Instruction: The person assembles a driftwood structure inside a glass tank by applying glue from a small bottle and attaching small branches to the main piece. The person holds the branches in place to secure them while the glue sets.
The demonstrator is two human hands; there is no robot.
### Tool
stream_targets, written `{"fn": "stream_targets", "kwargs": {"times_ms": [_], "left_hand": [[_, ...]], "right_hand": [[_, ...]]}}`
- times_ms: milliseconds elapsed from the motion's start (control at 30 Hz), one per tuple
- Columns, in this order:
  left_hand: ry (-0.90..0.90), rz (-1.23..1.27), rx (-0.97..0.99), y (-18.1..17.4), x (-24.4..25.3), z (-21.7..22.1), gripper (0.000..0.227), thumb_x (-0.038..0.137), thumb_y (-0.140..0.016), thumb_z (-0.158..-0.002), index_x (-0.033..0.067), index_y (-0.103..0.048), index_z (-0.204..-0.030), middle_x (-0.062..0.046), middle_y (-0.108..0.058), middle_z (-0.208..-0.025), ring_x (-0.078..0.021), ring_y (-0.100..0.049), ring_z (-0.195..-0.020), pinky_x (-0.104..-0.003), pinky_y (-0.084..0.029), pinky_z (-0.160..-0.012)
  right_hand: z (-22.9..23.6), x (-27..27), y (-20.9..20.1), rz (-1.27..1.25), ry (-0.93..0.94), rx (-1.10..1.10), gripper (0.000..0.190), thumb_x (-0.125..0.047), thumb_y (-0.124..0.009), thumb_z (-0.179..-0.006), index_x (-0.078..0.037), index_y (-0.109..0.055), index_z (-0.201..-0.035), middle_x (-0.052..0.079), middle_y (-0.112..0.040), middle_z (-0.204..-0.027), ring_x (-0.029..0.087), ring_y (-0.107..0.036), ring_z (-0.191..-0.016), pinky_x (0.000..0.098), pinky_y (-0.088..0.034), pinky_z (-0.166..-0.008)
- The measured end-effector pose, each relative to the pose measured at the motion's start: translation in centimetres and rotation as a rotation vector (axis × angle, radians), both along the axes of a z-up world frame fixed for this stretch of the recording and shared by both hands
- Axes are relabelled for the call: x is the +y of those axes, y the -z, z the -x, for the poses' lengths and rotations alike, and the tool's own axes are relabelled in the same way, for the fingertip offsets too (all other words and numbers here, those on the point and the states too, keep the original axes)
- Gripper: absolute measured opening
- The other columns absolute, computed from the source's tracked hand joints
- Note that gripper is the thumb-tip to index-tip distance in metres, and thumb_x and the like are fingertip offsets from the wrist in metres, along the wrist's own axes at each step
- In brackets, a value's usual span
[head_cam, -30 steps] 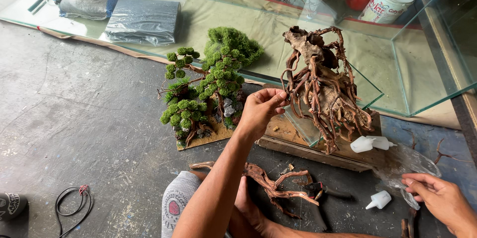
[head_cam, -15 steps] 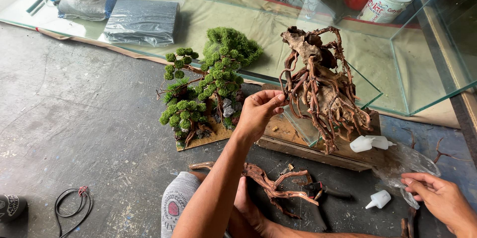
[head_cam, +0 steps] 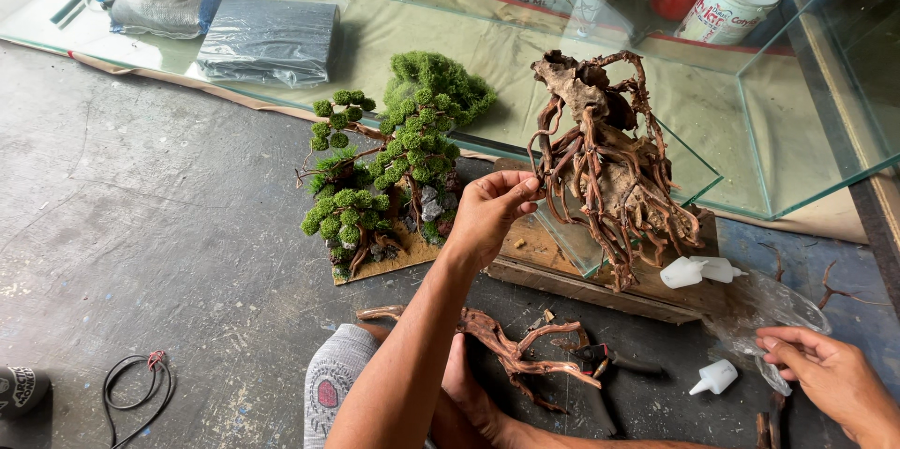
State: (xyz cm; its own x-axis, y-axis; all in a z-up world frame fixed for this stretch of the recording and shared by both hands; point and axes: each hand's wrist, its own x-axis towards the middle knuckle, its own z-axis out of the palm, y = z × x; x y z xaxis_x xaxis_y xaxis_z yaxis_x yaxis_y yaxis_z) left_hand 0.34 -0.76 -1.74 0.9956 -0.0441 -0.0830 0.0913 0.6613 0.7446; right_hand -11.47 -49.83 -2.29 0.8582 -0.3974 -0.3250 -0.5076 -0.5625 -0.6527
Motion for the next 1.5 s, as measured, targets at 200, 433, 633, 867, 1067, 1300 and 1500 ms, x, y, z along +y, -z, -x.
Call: {"fn": "stream_targets", "kwargs": {"times_ms": [200, 433, 633, 867, 1067, 1300, 1500], "left_hand": [[-0.011, 0.008, -0.013, -0.1, -0.1, 0.1, 0.013, 0.009, -0.081, -0.092, -0.0012, -0.076, -0.099, -0.006, -0.072, -0.087, -0.0110, -0.066, -0.077, -0.024, -0.061, -0.076], [-0.027, 0.027, 0.013, -0.2, 0.1, 0.2, 0.016, 0.008, -0.083, -0.090, -0.0026, -0.077, -0.100, -0.008, -0.074, -0.087, -0.0117, -0.069, -0.077, -0.023, -0.063, -0.076], [0.004, 0.049, 0.012, 0.1, 0.5, 0.0, 0.018, 0.007, -0.081, -0.091, -0.0015, -0.075, -0.106, -0.012, -0.078, -0.093, -0.0202, -0.077, -0.086, -0.023, -0.062, -0.070], [0.019, 0.016, 0.042, -0.9, 0.9, 0.6, 0.019, 0.011, -0.082, -0.091, 0.0011, -0.075, -0.105, -0.009, -0.078, -0.093, -0.0198, -0.079, -0.086, -0.022, -0.060, -0.066], [-0.002, 0.021, 0.063, -1.4, 1.4, 1.4, 0.017, 0.014, -0.079, -0.095, -0.0013, -0.075, -0.103, -0.014, -0.078, -0.094, -0.0154, -0.076, -0.080, -0.020, -0.058, -0.063], [0.012, -0.147, 0.102, -1.1, 2.8, 2.7, 0.019, 0.019, -0.077, -0.097, 0.0043, -0.074, -0.109, -0.012, -0.080, -0.102, -0.0115, -0.073, -0.079, -0.020, -0.052, -0.060], [0.052, -0.333, 0.157, 2.3, 4.9, 5.5, 0.022, 0.027, -0.075, -0.099, 0.0068, -0.074, -0.108, -0.004, -0.077, -0.096, -0.0121, -0.072, -0.080, -0.022, -0.042, -0.061]], "right_hand": [[0.0, 0.2, -0.3, 0.002, 0.006, 0.011, 0.025, -0.003, -0.071, -0.109, 0.006, -0.085, -0.127, 0.023, -0.084, -0.113, 0.036, -0.074, -0.103, 0.0473, -0.054, -0.083], [0.2, -1.0, 1.0, -0.021, -0.057, -0.078, 0.023, -0.004, -0.074, -0.105, 0.005, -0.088, -0.121, 0.021, -0.085, -0.104, 0.032, -0.076, -0.096, 0.0415, -0.054, -0.078], [0.1, -0.6, 0.4, -0.022, -0.021, -0.017, 0.025, -0.005, -0.070, -0.109, 0.006, -0.085, -0.126, 0.023, -0.084, -0.114, 0.037, -0.076, -0.101, 0.0462, -0.054, -0.082], [0.3, -0.3, 0.2, -0.018, -0.019, -0.032, 0.025, -0.004, -0.071, -0.107, 0.006, -0.085, -0.125, 0.023, -0.084, -0.112, 0.035, -0.075, -0.099, 0.0449, -0.054, -0.082], [0.3, 0.8, -1.0, -0.002, 0.001, 0.007, 0.025, -0.005, -0.071, -0.108, 0.006, -0.086, -0.126, 0.023, -0.084, -0.113, 0.036, -0.075, -0.102, 0.0469, -0.055, -0.084], [0.5, 0.8, -0.7, -0.018, -0.003, -0.016, 0.026, -0.003, -0.069, -0.108, 0.009, -0.083, -0.126, 0.024, -0.083, -0.117, 0.036, -0.075, -0.102, 0.0457, -0.054, -0.085], [-0.3, -1.5, 2.5, -0.040, -0.051, -0.154, 0.027, -0.007, -0.076, -0.101, 0.003, -0.081, -0.125, 0.020, -0.080, -0.095, 0.023, -0.069, -0.089, 0.0366, -0.054, -0.077]]}}
